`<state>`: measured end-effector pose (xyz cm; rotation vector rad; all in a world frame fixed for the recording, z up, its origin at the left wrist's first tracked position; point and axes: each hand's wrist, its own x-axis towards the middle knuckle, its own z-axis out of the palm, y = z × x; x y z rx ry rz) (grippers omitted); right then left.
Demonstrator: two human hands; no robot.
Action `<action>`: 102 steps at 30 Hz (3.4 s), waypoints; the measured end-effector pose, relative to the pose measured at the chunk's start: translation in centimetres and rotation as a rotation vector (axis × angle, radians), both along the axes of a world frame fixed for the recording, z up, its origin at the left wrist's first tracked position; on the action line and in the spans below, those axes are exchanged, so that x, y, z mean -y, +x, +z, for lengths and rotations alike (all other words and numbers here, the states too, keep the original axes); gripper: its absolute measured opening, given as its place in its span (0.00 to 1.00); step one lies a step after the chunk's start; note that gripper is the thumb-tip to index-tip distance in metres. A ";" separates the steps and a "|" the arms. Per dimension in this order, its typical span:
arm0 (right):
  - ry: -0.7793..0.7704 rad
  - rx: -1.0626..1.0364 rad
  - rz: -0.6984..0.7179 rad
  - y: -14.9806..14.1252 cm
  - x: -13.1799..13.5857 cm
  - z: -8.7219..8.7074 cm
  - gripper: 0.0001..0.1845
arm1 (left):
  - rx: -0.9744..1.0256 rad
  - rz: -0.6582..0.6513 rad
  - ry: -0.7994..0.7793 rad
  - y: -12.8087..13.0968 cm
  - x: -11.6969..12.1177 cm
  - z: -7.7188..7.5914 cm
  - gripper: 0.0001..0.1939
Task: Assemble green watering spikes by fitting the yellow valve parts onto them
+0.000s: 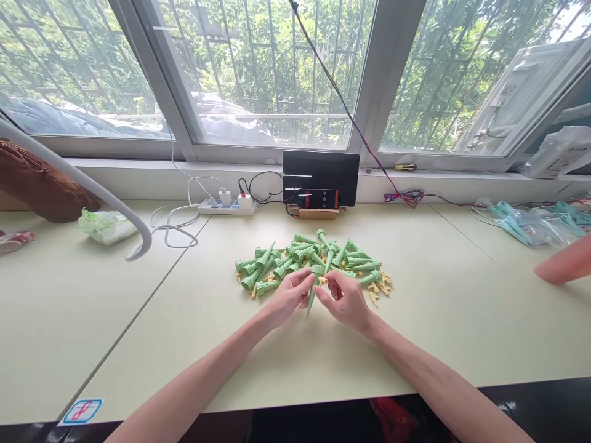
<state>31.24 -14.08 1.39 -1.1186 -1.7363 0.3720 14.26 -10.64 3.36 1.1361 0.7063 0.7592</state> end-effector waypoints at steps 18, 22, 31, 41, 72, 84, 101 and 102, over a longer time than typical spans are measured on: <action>-0.030 -0.098 -0.259 2.4 -1.5 1.1 0.21 | -0.562 0.267 0.610 0.0 0.7 -1.8 0.11; -0.036 -0.087 -0.222 2.5 -1.6 1.3 0.18 | -0.566 0.276 0.631 -0.2 0.6 -1.7 0.12; -0.006 0.145 -0.199 3.8 -2.5 0.8 0.09 | -0.610 0.222 0.922 -0.3 0.6 -1.2 0.10; -0.134 0.545 -0.135 4.4 -2.2 1.2 0.03 | -0.627 -0.056 1.183 -0.4 1.4 -1.5 0.15; -0.258 0.692 -0.034 6.0 -2.0 2.5 0.09 | -0.719 -0.015 1.482 0.3 1.6 -1.6 0.20; -0.078 0.495 -0.100 5.2 -2.2 1.9 0.18 | -0.741 0.326 1.438 -2.0 -2.0 1.2 0.17; -0.112 0.447 -0.023 4.7 -2.1 1.2 0.19 | -1.419 0.378 0.358 -12.8 -3.5 1.6 0.14; -0.115 0.444 -0.021 4.7 -2.1 1.1 0.19 | -1.412 0.382 0.359 -12.8 -3.6 1.5 0.14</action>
